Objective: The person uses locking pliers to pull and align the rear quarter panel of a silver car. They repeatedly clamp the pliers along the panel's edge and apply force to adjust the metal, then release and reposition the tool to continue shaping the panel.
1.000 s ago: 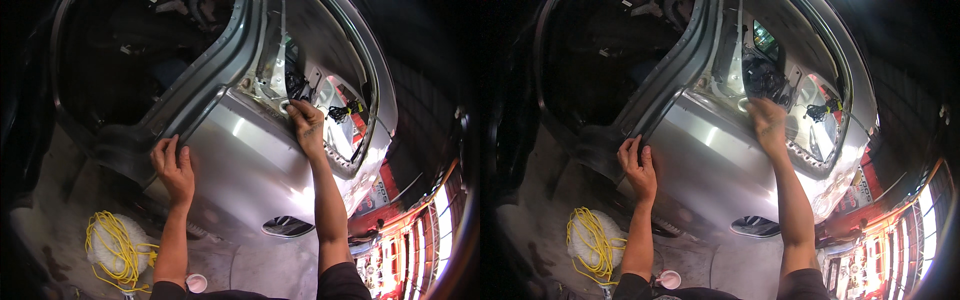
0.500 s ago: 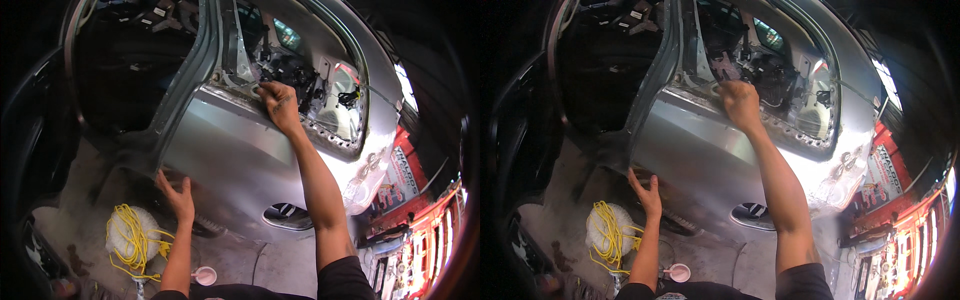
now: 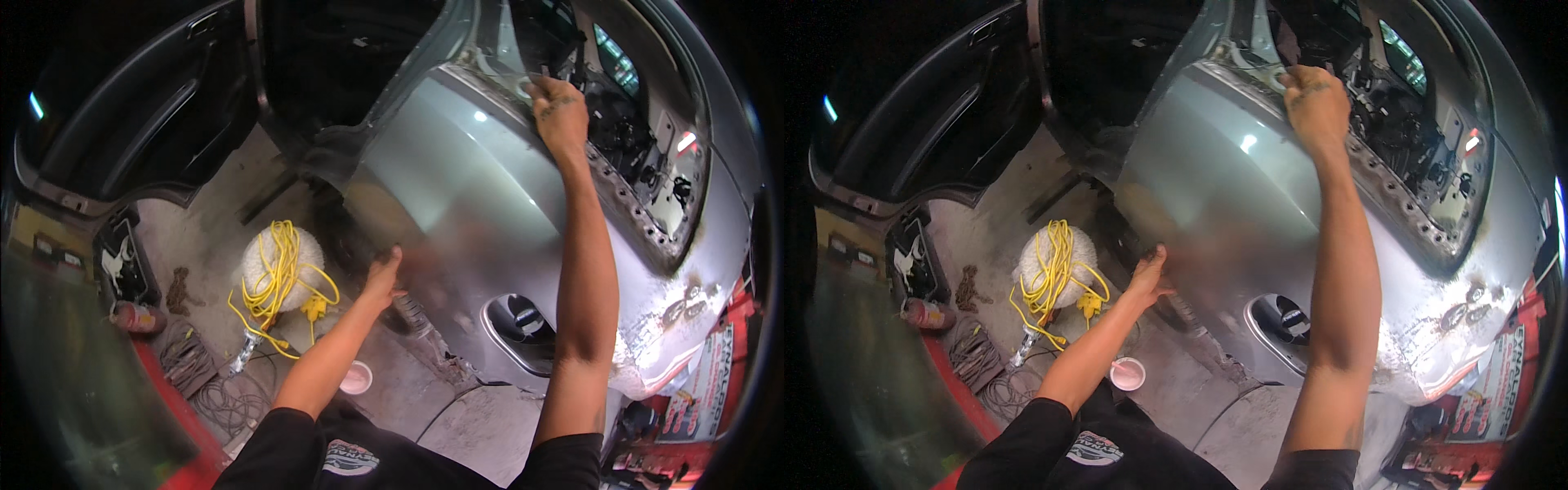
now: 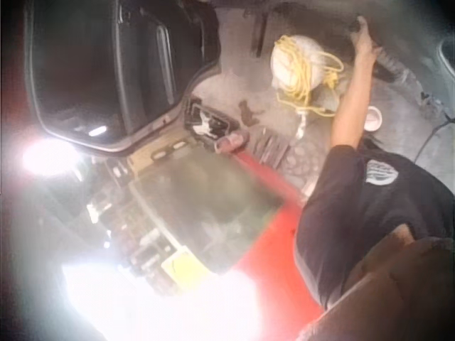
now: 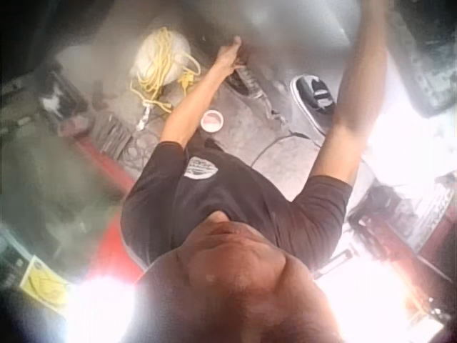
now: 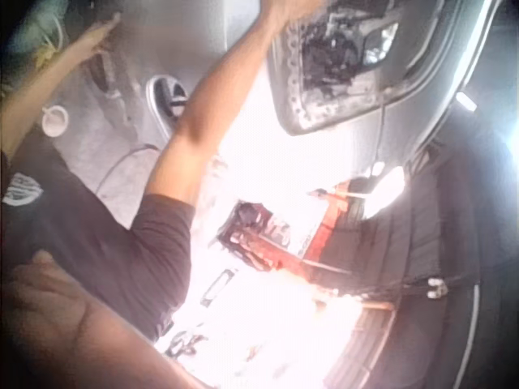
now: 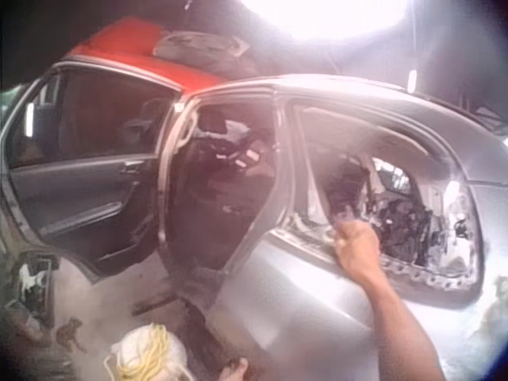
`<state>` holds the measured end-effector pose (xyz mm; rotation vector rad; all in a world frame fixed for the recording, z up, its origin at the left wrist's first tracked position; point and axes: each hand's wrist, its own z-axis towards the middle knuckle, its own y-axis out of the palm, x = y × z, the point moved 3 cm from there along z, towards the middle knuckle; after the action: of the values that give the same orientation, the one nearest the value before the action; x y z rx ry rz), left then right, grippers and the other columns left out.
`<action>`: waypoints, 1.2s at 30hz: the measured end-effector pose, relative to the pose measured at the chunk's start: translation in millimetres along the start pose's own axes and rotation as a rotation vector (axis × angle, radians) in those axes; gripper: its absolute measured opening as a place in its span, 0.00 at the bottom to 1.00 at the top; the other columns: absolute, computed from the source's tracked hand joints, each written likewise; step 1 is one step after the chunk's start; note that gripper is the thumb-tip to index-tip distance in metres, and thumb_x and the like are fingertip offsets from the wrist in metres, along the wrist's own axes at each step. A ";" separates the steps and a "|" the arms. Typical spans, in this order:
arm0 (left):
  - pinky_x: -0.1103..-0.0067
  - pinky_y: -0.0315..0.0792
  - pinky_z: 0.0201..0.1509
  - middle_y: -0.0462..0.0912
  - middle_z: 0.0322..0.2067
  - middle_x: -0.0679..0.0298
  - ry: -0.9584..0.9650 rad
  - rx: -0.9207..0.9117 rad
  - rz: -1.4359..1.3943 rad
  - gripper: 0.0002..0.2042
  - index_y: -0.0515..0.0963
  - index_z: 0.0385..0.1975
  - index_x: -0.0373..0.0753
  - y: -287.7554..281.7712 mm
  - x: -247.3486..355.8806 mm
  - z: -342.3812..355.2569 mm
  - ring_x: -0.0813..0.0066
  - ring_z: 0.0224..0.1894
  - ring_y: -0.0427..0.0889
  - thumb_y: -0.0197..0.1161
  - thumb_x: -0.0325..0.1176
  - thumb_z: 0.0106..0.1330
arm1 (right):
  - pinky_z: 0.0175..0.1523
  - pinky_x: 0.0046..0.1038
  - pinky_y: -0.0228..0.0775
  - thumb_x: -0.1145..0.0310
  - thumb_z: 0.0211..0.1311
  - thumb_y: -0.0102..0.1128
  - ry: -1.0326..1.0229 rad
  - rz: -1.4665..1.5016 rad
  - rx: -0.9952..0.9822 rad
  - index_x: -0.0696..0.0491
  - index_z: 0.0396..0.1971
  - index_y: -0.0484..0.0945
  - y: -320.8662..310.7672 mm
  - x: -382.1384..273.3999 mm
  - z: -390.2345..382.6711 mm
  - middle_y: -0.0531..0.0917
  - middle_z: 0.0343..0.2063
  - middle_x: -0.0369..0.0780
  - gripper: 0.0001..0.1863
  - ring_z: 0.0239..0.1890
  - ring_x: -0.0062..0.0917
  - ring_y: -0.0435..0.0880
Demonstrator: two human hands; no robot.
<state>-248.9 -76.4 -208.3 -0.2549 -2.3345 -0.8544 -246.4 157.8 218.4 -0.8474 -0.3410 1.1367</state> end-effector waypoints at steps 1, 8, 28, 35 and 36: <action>0.36 0.70 0.63 0.54 0.77 0.52 0.018 0.006 -0.002 0.50 0.51 0.78 0.46 -2.9 3.2 -1.9 0.37 0.77 0.53 0.70 0.63 0.65 | 0.55 0.39 0.78 0.65 0.64 0.63 -0.010 -0.001 0.014 0.52 0.46 0.89 2.7 -0.6 -0.4 0.89 0.41 0.49 0.14 0.46 0.44 0.88; 0.43 0.72 0.64 0.61 0.74 0.57 -0.110 -0.106 -0.042 0.44 0.55 0.76 0.49 -9.7 -4.1 6.7 0.50 0.76 0.59 0.74 0.55 0.66 | 0.52 0.31 0.76 0.63 0.68 0.66 -0.055 0.117 0.004 0.59 0.48 0.88 6.0 11.6 4.8 0.90 0.40 0.52 0.16 0.42 0.37 0.90; 0.77 0.71 0.53 0.64 0.37 0.71 -0.009 -0.214 -0.135 0.25 0.61 0.42 0.43 -15.8 -20.1 27.1 0.78 0.41 0.68 0.76 0.20 0.60 | 0.48 0.21 0.68 0.65 0.69 0.70 0.343 0.036 -0.027 0.63 0.48 0.86 -10.8 5.0 -5.7 0.86 0.35 0.34 0.17 0.39 0.17 0.78; 0.77 0.72 0.51 0.64 0.38 0.71 -0.019 -0.218 -0.245 0.26 0.60 0.43 0.43 -15.7 -2.4 5.1 0.79 0.41 0.68 0.73 0.16 0.60 | 0.38 0.19 0.60 0.65 0.69 0.69 0.315 -0.016 -0.050 0.61 0.41 0.85 -13.9 -6.2 -5.2 0.78 0.29 0.28 0.13 0.32 0.13 0.70; 0.77 0.72 0.52 0.64 0.38 0.70 -0.058 -0.200 -0.288 0.26 0.60 0.44 0.43 -16.8 -1.9 0.8 0.78 0.42 0.68 0.73 0.17 0.60 | 0.37 0.18 0.59 0.65 0.69 0.69 0.333 -0.010 -0.047 0.61 0.40 0.85 -13.2 -7.9 -6.3 0.78 0.28 0.28 0.12 0.31 0.13 0.70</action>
<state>-254.1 -88.7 -218.6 -0.0247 -2.3753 -1.2380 -237.0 146.0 225.4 -1.0567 -0.0966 0.9612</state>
